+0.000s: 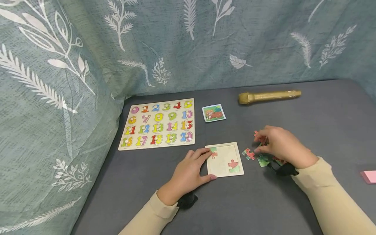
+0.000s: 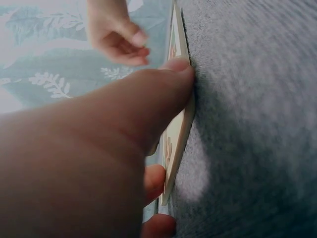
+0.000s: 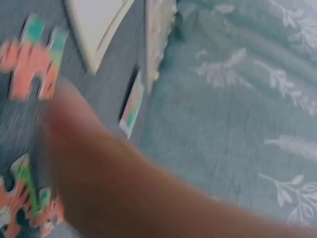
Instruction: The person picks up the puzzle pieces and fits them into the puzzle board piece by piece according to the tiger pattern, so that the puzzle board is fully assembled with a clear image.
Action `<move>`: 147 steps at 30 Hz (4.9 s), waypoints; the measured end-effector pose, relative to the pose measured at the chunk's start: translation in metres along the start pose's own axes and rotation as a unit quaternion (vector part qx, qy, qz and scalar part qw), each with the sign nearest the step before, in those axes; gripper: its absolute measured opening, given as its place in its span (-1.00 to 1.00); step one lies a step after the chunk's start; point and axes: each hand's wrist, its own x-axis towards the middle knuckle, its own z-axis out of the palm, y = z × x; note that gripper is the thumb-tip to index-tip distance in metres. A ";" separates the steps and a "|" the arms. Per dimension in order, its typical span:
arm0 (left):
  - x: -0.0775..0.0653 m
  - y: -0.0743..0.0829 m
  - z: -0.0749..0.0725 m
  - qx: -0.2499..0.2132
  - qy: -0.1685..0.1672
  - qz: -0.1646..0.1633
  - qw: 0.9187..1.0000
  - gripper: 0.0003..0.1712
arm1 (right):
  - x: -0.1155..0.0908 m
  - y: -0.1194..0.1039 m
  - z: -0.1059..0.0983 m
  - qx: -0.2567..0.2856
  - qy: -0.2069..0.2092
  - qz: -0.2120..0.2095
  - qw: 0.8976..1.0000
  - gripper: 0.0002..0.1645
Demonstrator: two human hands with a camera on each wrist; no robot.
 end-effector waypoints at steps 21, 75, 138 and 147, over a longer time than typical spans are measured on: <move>0.004 0.001 0.002 -0.006 -0.003 -0.024 1.000 0.01 | 0.006 0.001 0.020 0.104 -0.097 -0.061 0.988 -0.71; 0.004 -0.001 0.004 0.004 0.008 -0.012 1.000 -0.01 | -0.003 0.025 -0.004 -0.012 -0.076 0.117 0.990 -0.51; 0.004 -0.005 0.005 0.014 0.005 -0.016 1.000 -0.02 | 0.002 -0.092 0.073 -0.184 -0.012 -0.163 0.969 -0.70; 0.007 -0.003 0.004 0.013 0.001 -0.014 1.000 -0.01 | 0.002 -0.087 0.074 -0.157 0.005 -0.165 0.974 -0.67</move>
